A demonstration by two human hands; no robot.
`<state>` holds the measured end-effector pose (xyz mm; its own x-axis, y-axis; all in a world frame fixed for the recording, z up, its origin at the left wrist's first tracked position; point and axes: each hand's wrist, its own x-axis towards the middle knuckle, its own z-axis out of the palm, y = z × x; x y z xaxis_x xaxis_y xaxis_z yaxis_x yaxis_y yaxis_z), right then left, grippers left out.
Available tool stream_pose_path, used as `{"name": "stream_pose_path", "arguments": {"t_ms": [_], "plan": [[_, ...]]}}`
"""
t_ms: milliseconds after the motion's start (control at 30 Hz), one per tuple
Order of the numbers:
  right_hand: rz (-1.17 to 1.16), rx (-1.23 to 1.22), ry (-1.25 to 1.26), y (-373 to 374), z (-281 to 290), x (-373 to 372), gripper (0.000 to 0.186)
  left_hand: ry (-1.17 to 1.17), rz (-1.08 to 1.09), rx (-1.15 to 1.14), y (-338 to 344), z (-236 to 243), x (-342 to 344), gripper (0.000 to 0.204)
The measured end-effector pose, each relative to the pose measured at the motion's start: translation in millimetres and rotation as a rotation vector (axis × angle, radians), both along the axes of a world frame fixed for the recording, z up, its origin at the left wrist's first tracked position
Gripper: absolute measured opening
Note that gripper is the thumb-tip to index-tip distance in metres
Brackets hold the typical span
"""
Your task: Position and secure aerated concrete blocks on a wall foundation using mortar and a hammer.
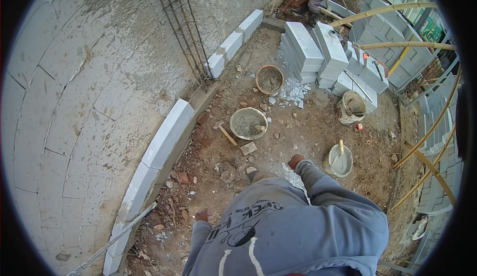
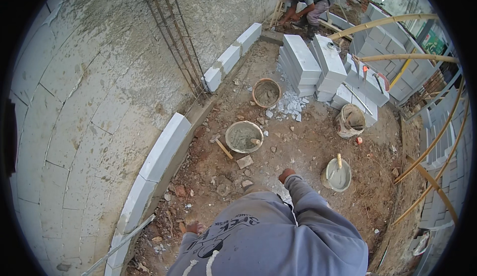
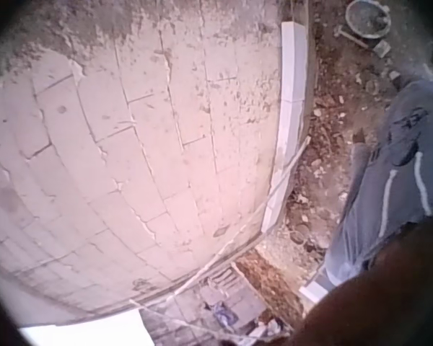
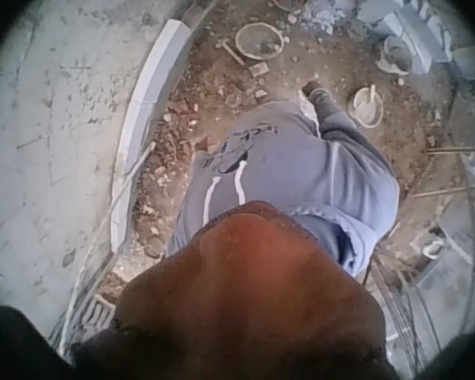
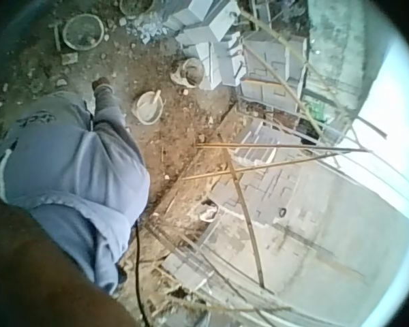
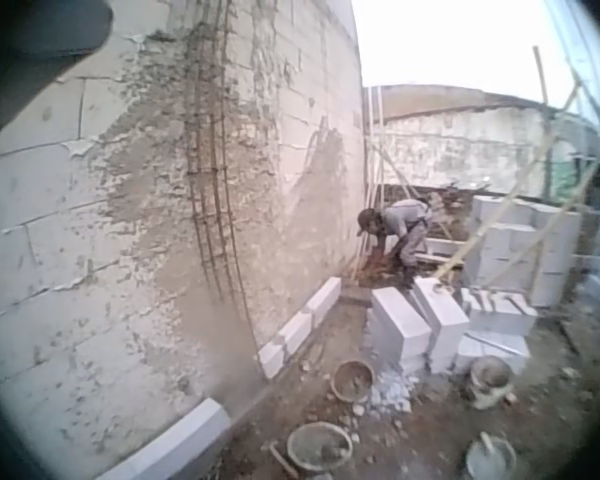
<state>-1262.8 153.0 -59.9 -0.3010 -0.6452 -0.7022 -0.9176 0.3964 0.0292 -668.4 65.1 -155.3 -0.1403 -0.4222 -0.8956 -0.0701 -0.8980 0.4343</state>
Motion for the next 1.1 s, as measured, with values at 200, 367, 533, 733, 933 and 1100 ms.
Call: {"name": "stream_pose_path", "arguments": {"t_ms": [200, 367, 533, 733, 933, 1100], "plan": [[-0.055, -0.043, -0.02, -12, -23, 12, 0.026, 0.234, 0.333, 0.172, 6, 7, 22, 0.013], [0.011, -0.09, -0.017, -27, -16, 25, 0.025, 0.673, 0.468, 0.277, 6, 1, 33, 0.016], [0.267, -0.017, 0.019, -25, -14, 26, 0.026, 0.157, 0.277, 0.06, 6, 1, 18, 0.027], [-0.067, -0.034, 0.009, -14, -32, 22, 0.023, -0.057, 0.266, 0.009, 10, 20, 6, 0.033], [-0.05, 0.005, -0.09, -10, -23, 26, 0.038, -0.067, 0.268, 0.049, 9, 18, 11, 0.031], [-0.12, -0.069, -0.025, -9, -30, 33, 0.028, -0.16, 0.257, 0.032, 9, 18, 9, 0.032]]}}
